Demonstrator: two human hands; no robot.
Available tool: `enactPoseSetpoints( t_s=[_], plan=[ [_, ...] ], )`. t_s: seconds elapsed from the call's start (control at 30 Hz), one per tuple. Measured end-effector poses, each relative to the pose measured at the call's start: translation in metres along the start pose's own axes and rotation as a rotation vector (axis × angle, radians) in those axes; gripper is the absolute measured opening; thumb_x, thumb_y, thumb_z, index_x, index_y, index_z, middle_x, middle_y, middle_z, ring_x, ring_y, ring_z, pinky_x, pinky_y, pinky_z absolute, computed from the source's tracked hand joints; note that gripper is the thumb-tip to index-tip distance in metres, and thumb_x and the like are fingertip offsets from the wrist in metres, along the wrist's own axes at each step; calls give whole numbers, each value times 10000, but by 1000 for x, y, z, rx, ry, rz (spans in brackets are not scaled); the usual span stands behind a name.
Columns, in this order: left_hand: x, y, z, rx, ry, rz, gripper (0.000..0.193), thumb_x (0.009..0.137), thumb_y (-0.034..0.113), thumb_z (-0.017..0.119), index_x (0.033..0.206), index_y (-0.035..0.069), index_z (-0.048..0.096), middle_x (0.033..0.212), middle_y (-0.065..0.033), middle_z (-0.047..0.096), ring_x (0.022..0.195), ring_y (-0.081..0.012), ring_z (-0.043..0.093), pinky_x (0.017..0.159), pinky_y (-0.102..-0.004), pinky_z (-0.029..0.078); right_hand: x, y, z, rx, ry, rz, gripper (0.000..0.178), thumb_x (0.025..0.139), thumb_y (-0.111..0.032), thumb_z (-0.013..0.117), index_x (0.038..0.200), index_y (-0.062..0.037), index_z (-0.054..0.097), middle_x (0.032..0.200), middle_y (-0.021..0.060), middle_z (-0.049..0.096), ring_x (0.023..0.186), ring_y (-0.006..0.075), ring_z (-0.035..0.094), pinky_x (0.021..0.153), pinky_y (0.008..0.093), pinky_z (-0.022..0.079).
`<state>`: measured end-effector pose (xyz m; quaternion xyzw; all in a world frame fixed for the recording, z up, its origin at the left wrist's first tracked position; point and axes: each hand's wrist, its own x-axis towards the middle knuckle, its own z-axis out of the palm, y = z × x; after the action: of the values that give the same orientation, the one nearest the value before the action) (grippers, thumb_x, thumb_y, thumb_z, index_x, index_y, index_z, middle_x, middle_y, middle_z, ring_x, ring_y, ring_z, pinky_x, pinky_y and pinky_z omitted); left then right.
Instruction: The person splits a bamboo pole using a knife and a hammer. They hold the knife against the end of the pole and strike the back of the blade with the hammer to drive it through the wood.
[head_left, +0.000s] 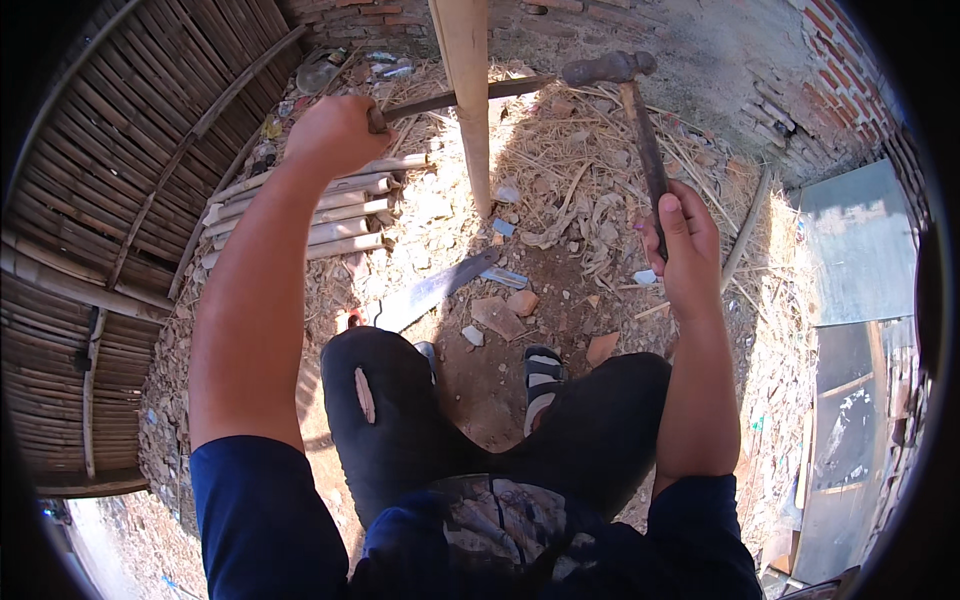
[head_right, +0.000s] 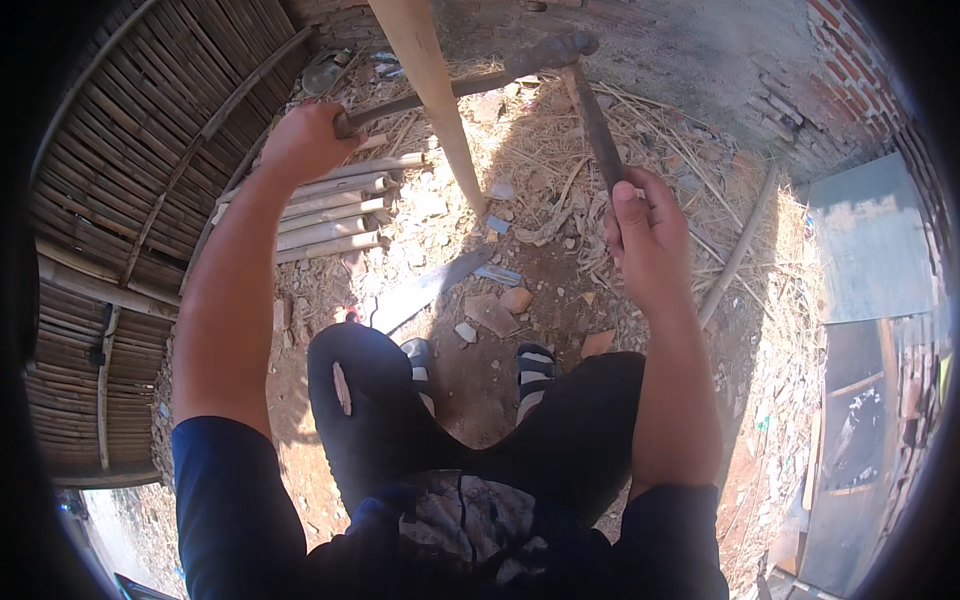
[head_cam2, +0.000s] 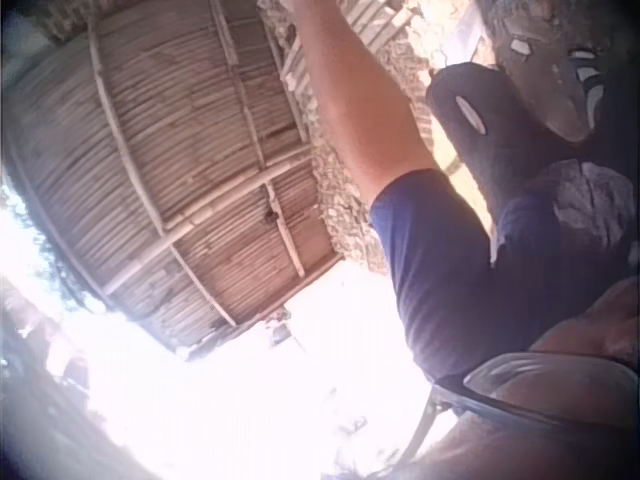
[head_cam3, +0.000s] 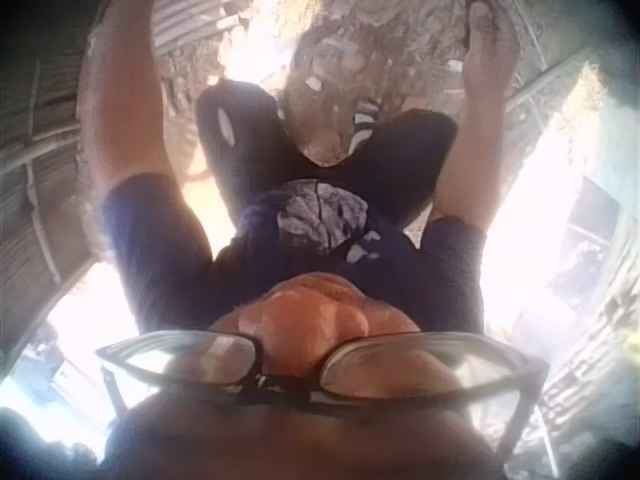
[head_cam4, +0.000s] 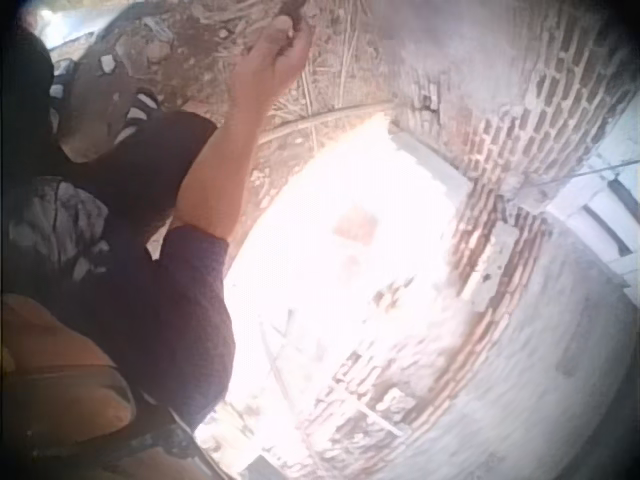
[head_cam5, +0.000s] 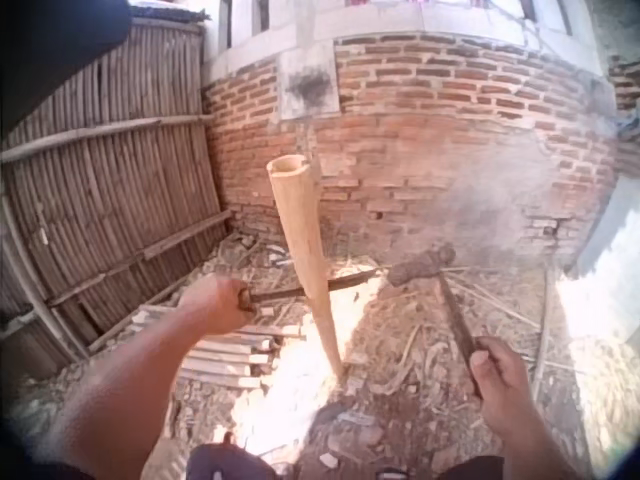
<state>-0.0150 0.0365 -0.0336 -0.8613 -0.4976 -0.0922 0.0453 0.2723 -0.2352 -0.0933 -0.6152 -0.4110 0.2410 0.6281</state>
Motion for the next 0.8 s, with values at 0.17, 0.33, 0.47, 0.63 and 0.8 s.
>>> enactPoseSetpoints(
  t_s=[0.17, 0.33, 0.47, 0.63, 0.8],
  plan=[
    [-20, -19, -42, 35, -29, -17, 404, 873, 491, 750, 902, 89, 716, 818, -129, 727, 834, -334, 725, 758, -469, 567, -56, 24, -37, 23, 75, 46, 461, 1079, -458, 518, 1124, -12, 629, 701, -11, 521, 534, 53, 441, 482, 208, 344],
    [-57, -39, -30, 78, 31, -44, 401, 860, 454, 768, 929, 61, 723, 752, -131, 697, 773, -334, 702, 726, -454, 540, -104, 45, -48, 118, 142, 89, 450, 1094, -446, 472, 1072, -17, 605, 697, 1, 520, 521, 60, 451, 477, 206, 347],
    [-71, -41, -36, 24, 15, -42, 402, 853, 439, 779, 900, 47, 700, 760, -144, 690, 767, -337, 693, 718, -453, 527, -120, 41, -49, 116, 112, 96, 449, 1097, -436, 474, 1098, -7, 606, 696, 3, 517, 517, 60, 447, 474, 206, 346],
    [-87, -24, -59, 25, -18, -54, 397, 836, 407, 797, 894, 28, 696, 763, -147, 688, 767, -342, 690, 709, -451, 522, -130, 18, -50, 32, 62, -14, 442, 1091, -423, 501, 1134, 5, 606, 701, 9, 525, 522, 59, 439, 477, 206, 343],
    [-100, -28, -56, -11, 8, -36, 395, 818, 385, 817, 910, 19, 700, 764, -153, 688, 764, -346, 683, 713, -447, 522, -142, 7, -43, 47, -29, -32, 456, 1083, -434, 515, 1121, 12, 598, 712, 13, 536, 551, 60, 454, 495, 211, 359]
  ],
)
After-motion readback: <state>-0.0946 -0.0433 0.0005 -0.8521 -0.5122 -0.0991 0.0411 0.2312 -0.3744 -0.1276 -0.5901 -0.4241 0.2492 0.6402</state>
